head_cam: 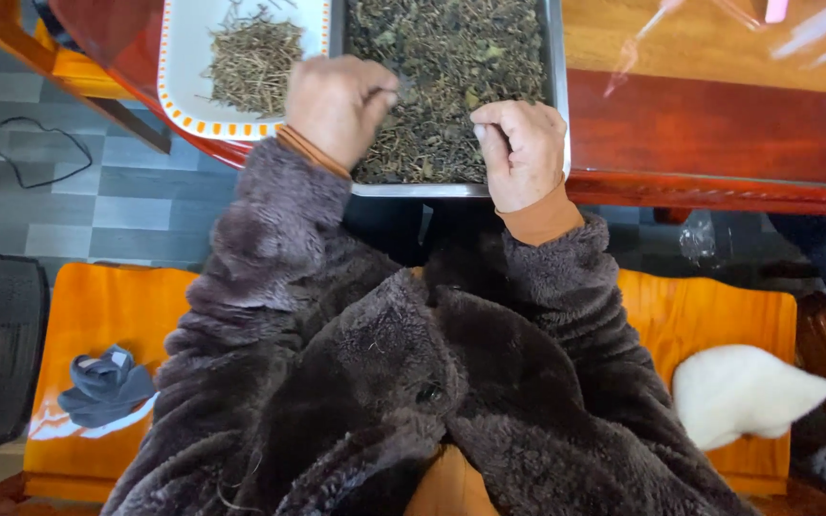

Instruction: Sorting dried tea leaves by manually removing stems and debris and placing them in a separate tray.

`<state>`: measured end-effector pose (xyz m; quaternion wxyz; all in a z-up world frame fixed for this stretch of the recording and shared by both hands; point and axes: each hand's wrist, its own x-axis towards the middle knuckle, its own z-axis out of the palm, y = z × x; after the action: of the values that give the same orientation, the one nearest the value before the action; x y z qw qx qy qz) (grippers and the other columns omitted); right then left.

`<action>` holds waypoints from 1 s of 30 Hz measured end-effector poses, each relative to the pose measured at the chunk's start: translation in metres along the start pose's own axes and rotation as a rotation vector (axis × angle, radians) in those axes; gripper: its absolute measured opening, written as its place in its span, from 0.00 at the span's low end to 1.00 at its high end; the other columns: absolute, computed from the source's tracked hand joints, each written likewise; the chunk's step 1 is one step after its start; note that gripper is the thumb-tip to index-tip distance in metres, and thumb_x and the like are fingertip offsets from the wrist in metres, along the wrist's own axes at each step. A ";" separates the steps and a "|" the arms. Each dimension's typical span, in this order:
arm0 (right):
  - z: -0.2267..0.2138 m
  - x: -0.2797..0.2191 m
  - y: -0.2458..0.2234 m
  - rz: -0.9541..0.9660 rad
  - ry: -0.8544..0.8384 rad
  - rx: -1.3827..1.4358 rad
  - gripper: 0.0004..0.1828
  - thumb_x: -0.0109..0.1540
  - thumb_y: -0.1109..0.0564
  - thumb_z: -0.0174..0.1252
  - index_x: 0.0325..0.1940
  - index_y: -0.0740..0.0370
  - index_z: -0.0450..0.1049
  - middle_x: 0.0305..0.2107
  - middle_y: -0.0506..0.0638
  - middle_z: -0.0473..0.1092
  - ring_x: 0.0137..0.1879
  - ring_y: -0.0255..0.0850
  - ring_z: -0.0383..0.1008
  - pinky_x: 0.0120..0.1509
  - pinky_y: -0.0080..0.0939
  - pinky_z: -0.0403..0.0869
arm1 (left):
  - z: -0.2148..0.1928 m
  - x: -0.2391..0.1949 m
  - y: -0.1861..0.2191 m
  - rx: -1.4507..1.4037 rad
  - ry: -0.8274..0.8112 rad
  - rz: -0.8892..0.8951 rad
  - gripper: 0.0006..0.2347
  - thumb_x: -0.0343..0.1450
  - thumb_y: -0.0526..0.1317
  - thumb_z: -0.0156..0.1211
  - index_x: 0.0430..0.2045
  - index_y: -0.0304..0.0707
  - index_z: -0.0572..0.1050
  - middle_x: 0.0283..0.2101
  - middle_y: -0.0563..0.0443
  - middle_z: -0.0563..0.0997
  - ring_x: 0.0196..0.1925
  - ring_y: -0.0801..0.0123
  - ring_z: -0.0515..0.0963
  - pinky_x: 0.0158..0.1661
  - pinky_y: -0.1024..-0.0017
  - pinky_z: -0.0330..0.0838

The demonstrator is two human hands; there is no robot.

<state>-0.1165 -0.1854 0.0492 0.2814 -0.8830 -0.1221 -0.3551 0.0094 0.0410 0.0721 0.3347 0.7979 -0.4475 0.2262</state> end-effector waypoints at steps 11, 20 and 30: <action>0.005 -0.008 -0.002 0.047 -0.027 -0.065 0.06 0.70 0.55 0.55 0.43 0.52 0.78 0.34 0.41 0.77 0.42 0.41 0.77 0.64 0.52 0.62 | 0.025 0.058 0.017 0.283 -0.631 -0.266 0.05 0.71 0.41 0.68 0.38 0.47 0.82 0.38 0.47 0.84 0.47 0.51 0.80 0.61 0.45 0.62; 0.004 -0.006 -0.005 0.052 -0.038 -0.065 0.04 0.66 0.60 0.59 0.42 0.53 0.78 0.36 0.43 0.78 0.42 0.42 0.77 0.64 0.50 0.61 | 0.065 0.065 0.015 0.485 -0.833 -0.105 0.23 0.67 0.40 0.68 0.59 0.65 0.74 0.52 0.40 0.76 0.58 0.46 0.74 0.63 0.38 0.58; 0.005 -0.006 -0.005 0.051 -0.036 -0.071 0.03 0.68 0.57 0.59 0.42 0.53 0.78 0.37 0.42 0.78 0.43 0.41 0.77 0.65 0.51 0.61 | 0.078 0.056 -0.001 0.442 -0.754 -0.122 0.12 0.70 0.41 0.67 0.47 0.55 0.81 0.43 0.48 0.81 0.52 0.51 0.78 0.64 0.37 0.57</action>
<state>-0.1202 -0.1785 0.0437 0.2566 -0.9016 -0.0920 -0.3360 0.0434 -0.0477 0.0562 -0.0180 0.9020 -0.4311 -0.0105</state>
